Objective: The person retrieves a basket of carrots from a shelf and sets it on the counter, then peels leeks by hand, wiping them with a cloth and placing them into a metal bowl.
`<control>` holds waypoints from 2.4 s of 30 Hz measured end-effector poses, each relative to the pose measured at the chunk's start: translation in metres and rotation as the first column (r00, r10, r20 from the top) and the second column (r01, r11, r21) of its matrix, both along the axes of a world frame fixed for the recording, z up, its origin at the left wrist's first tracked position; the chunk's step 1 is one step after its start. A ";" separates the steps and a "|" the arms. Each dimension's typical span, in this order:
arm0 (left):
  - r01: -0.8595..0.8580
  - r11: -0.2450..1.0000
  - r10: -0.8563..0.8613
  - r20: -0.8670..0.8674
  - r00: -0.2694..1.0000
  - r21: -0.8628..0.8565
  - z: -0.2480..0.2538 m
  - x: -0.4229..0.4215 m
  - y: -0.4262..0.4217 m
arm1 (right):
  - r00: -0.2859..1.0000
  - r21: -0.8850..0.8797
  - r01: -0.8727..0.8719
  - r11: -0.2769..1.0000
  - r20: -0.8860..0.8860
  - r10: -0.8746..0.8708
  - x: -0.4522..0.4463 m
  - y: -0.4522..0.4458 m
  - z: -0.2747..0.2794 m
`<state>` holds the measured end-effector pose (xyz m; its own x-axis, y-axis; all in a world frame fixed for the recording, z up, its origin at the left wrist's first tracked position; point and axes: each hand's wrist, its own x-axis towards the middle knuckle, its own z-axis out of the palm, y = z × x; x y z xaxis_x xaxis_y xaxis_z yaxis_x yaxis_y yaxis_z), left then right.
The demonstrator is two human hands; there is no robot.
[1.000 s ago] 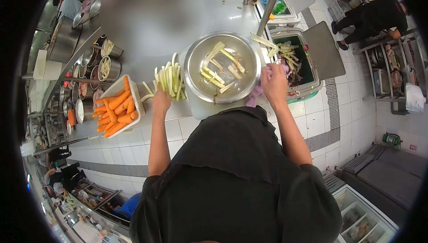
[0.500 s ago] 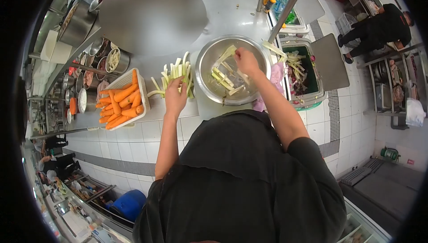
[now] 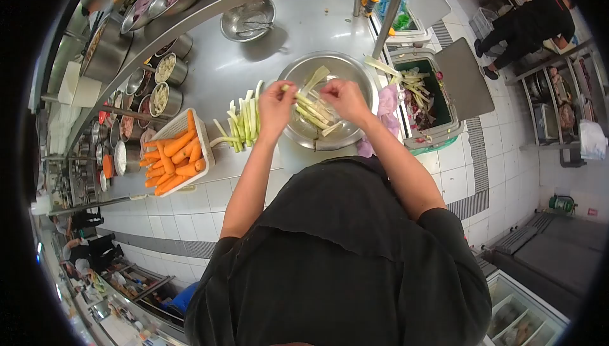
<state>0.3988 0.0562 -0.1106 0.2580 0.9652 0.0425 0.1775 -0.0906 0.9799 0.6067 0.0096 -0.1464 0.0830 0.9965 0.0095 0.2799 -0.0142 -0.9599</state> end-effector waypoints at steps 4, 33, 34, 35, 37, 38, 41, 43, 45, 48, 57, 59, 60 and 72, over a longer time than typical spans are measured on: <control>-0.264 0.961 0.275 0.227 0.934 -0.078 -0.001 -0.019 0.006 | 0.856 -0.012 0.045 0.999 0.515 -0.033 0.044 -0.019 -0.010; 0.343 0.911 -0.207 -0.469 0.859 0.227 0.059 -0.038 -0.009 | 0.865 0.215 -0.269 0.939 0.482 0.137 -0.006 -0.022 0.056; 0.366 0.883 -0.179 -0.511 0.841 0.294 0.064 -0.036 -0.009 | 0.866 0.217 -0.265 0.939 0.481 0.133 -0.005 -0.022 0.056; 0.369 0.881 -0.181 -0.512 0.840 0.295 0.068 -0.034 -0.008 | 0.873 0.252 -0.250 0.935 0.476 0.105 -0.004 -0.023 0.056; 0.411 0.791 -0.075 -0.596 0.800 0.453 0.075 -0.032 -0.007 | 0.879 0.286 -0.234 0.929 0.470 0.077 -0.003 -0.022 0.055; 0.413 0.791 -0.076 -0.597 0.799 0.451 0.077 -0.031 -0.007 | 0.877 0.337 -0.246 0.909 0.476 0.061 -0.003 -0.021 0.054; 0.446 0.777 -0.070 -0.643 0.762 0.444 0.085 -0.028 -0.008 | 0.878 0.388 -0.242 0.889 0.478 0.030 -0.003 -0.021 0.050; 0.522 0.749 -0.050 -0.751 0.658 0.408 0.092 -0.028 -0.010 | 0.879 0.391 -0.230 0.891 0.476 0.018 -0.004 -0.021 0.050; 0.525 0.743 -0.056 -0.744 0.666 0.415 0.089 -0.024 -0.013 | 0.890 0.369 -0.251 0.895 0.451 0.064 -0.004 -0.022 0.050; 0.507 0.795 -0.088 -0.763 0.640 0.334 0.084 -0.025 -0.015 | 0.967 0.274 -0.089 0.958 0.254 0.017 -0.005 -0.022 0.048; 0.381 0.881 -0.021 -0.781 0.624 0.281 0.070 -0.043 -0.024 | 0.854 0.406 0.027 0.913 0.465 -0.232 0.029 -0.015 0.040; 0.400 0.863 -0.014 -0.777 0.630 0.309 0.073 -0.040 -0.028 | 0.916 0.439 -0.048 0.897 0.376 -0.136 0.015 -0.018 0.060; 0.396 0.866 -0.014 -0.777 0.630 0.305 0.074 -0.037 -0.030 | 0.958 0.479 -0.113 0.871 0.285 -0.033 0.008 -0.019 0.065; 0.291 0.954 -0.221 -0.493 0.841 0.069 0.068 -0.039 -0.041 | 0.798 0.678 -0.255 0.689 0.550 -0.246 -0.009 -0.020 0.057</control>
<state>0.3601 0.0154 -0.0423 0.5176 0.8553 -0.0234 0.5689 -0.3236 0.7560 0.5980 -0.0102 -0.0898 -0.1935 0.6596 0.7263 0.7512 0.5757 -0.3228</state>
